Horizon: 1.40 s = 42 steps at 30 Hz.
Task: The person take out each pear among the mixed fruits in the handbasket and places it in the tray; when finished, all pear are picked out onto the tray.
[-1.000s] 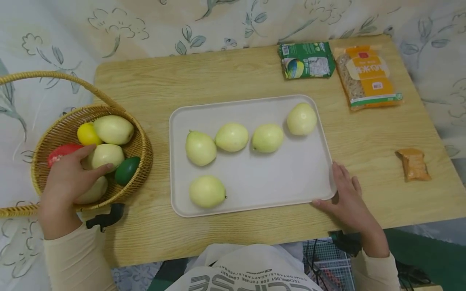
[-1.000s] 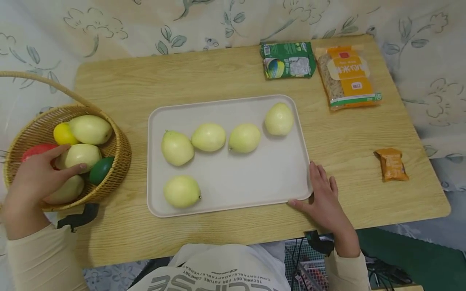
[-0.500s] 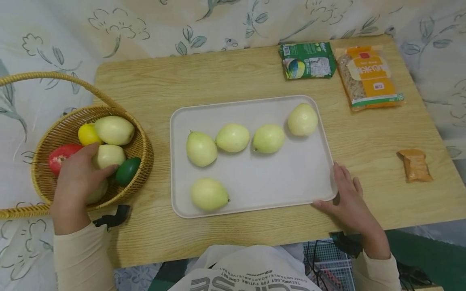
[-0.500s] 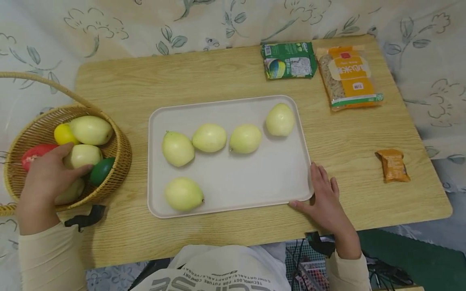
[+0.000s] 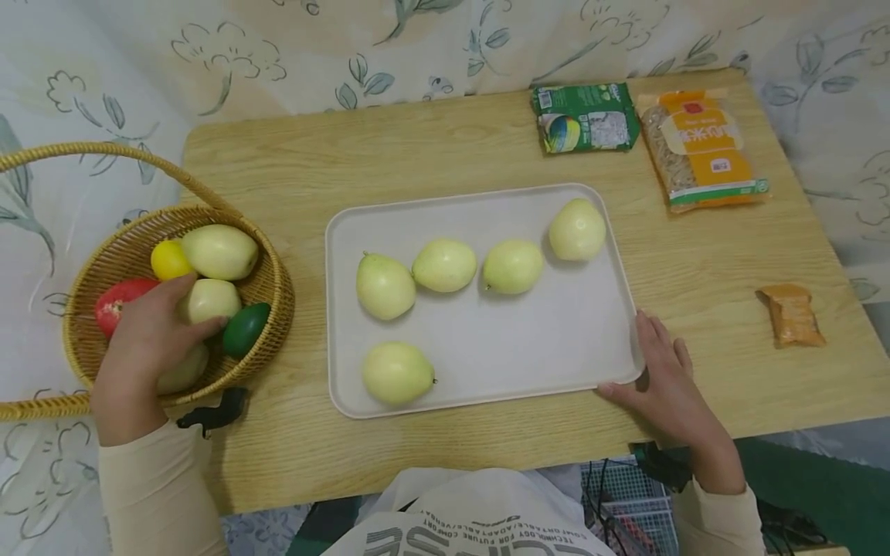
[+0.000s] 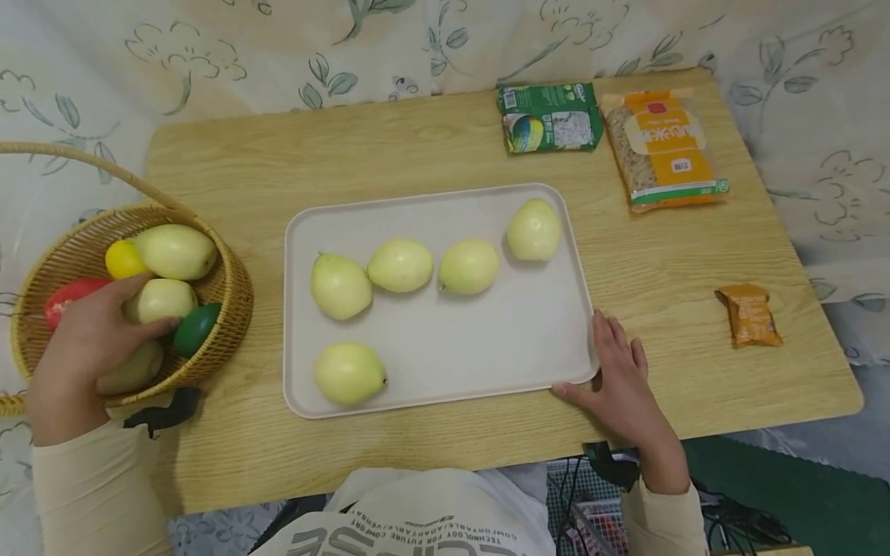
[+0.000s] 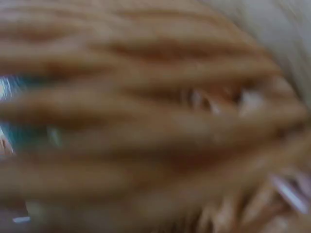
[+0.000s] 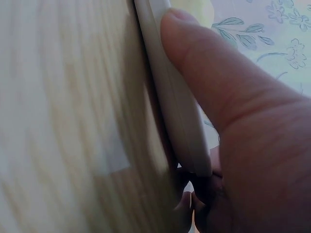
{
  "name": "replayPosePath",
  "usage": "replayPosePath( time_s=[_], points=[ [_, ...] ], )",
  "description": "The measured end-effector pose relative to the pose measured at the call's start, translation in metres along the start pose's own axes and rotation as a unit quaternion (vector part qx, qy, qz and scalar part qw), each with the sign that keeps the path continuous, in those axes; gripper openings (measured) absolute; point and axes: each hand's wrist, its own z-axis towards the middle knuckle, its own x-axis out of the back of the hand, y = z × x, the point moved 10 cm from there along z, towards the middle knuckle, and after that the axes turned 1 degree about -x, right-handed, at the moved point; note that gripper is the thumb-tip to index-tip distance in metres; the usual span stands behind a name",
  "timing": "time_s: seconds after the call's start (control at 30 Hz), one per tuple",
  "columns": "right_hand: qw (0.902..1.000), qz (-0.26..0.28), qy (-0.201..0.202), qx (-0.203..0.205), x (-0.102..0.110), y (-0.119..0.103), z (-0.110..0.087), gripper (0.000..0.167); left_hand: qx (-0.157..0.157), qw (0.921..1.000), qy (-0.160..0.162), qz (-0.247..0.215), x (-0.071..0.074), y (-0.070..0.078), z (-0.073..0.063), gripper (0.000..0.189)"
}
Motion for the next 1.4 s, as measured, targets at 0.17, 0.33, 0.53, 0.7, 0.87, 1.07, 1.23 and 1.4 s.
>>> replayPosePath(
  time_s=[0.17, 0.33, 0.53, 0.7, 0.87, 1.07, 1.23, 1.4],
  points=[
    [1.0, 0.0, -0.001, -0.001, 0.001, -0.001, 0.001, 0.116, 0.011, 0.9996, 0.027, -0.005, 0.001, -0.005, -0.004, 0.061],
    [1.0, -0.001, -0.002, -0.006, 0.001, -0.003, 0.0, 0.117, 0.01, 0.9983, 0.057, 0.001, 0.007, -0.005, -0.007, 0.063],
    [1.0, -0.002, -0.004, -0.008, 0.0, -0.004, 0.0, 0.117, 0.006, 0.9942, 0.107, -0.009, 0.017, -0.005, -0.014, 0.065],
    [1.0, -0.002, -0.005, -0.003, 0.0, -0.003, 0.0, 0.117, -0.011, 0.9813, 0.188, -0.038, 0.032, 0.002, -0.026, 0.065],
    [1.0, -0.004, -0.002, 0.003, 0.001, -0.003, 0.0, 0.117, -0.083, 0.9562, 0.272, -0.072, 0.048, 0.033, -0.039, 0.073],
    [1.0, -0.004, -0.003, 0.003, 0.001, -0.003, -0.001, 0.116, -0.177, 0.9371, 0.277, -0.118, 0.048, 0.083, -0.045, 0.08],
    [1.0, -0.002, -0.004, 0.003, 0.001, -0.004, -0.001, 0.116, -0.212, 0.9336, 0.246, -0.151, 0.042, 0.112, -0.042, 0.082],
    [1.0, -0.001, -0.004, 0.001, 0.001, -0.003, 0.0, 0.116, -0.261, 0.9242, 0.208, -0.186, 0.033, 0.14, -0.037, 0.08]
  ],
)
